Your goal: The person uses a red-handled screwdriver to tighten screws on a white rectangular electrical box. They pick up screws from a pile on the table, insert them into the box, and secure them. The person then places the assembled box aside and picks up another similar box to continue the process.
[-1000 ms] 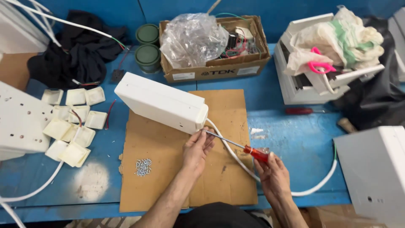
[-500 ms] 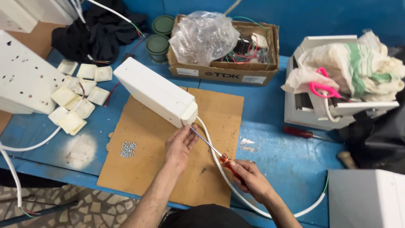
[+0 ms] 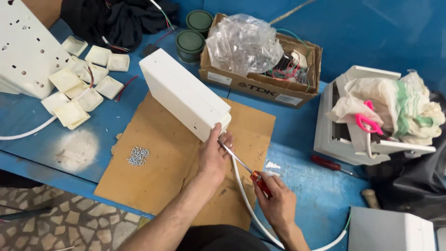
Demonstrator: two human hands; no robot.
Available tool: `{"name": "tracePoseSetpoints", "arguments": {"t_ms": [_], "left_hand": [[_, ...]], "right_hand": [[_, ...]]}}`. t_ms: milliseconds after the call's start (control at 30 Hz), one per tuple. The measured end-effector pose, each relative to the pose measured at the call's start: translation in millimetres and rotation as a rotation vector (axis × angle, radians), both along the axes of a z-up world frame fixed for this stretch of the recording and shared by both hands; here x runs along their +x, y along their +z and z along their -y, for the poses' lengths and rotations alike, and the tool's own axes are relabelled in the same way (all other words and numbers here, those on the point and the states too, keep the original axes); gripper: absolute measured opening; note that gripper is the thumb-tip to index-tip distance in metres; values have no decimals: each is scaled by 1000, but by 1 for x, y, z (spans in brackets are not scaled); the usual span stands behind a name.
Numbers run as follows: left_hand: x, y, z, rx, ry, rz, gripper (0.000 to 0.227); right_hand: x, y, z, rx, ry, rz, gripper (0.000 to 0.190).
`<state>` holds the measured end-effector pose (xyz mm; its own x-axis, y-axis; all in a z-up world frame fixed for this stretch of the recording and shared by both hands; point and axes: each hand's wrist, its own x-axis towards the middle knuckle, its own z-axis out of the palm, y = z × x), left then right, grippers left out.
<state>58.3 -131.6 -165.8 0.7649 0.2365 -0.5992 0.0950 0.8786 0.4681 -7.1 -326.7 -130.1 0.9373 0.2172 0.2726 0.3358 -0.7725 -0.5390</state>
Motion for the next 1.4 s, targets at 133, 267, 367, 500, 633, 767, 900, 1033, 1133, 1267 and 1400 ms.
{"name": "tracePoseSetpoints", "arguments": {"t_ms": [133,267,367,500,633,767,900,1033,1133,1267,1400], "left_hand": [[-4,13,-10,-78,-71,-47,51],[-16,-10,-10,-66,-134,135,46],[-20,-7,-11,-60,-105,186,42],[-18,3,-8,-72,2,113,42],[-22,-13,0,-100,46,146,32],[-27,-19,3,74,-90,59,20],[-23,-24,2,200,-107,23,12],[-20,-21,-1,194,-146,33,15],[-22,-16,-3,199,-161,52,16],[-22,-21,-2,171,-155,94,18],[-24,-27,4,272,-181,76,19]], "right_hand": [[24,-68,35,486,61,-733,29],[30,-14,22,681,-4,-1170,38],[35,-13,19,685,-69,-1285,42],[26,-18,14,336,78,-646,35],[12,3,-6,52,-34,-231,29],[6,5,-13,-19,-78,-125,32],[20,-23,9,201,-31,-348,33],[37,2,35,897,167,-1200,42],[40,-18,49,636,56,-1196,45],[30,-21,39,287,119,-764,36],[8,0,11,113,24,-232,33]]}}
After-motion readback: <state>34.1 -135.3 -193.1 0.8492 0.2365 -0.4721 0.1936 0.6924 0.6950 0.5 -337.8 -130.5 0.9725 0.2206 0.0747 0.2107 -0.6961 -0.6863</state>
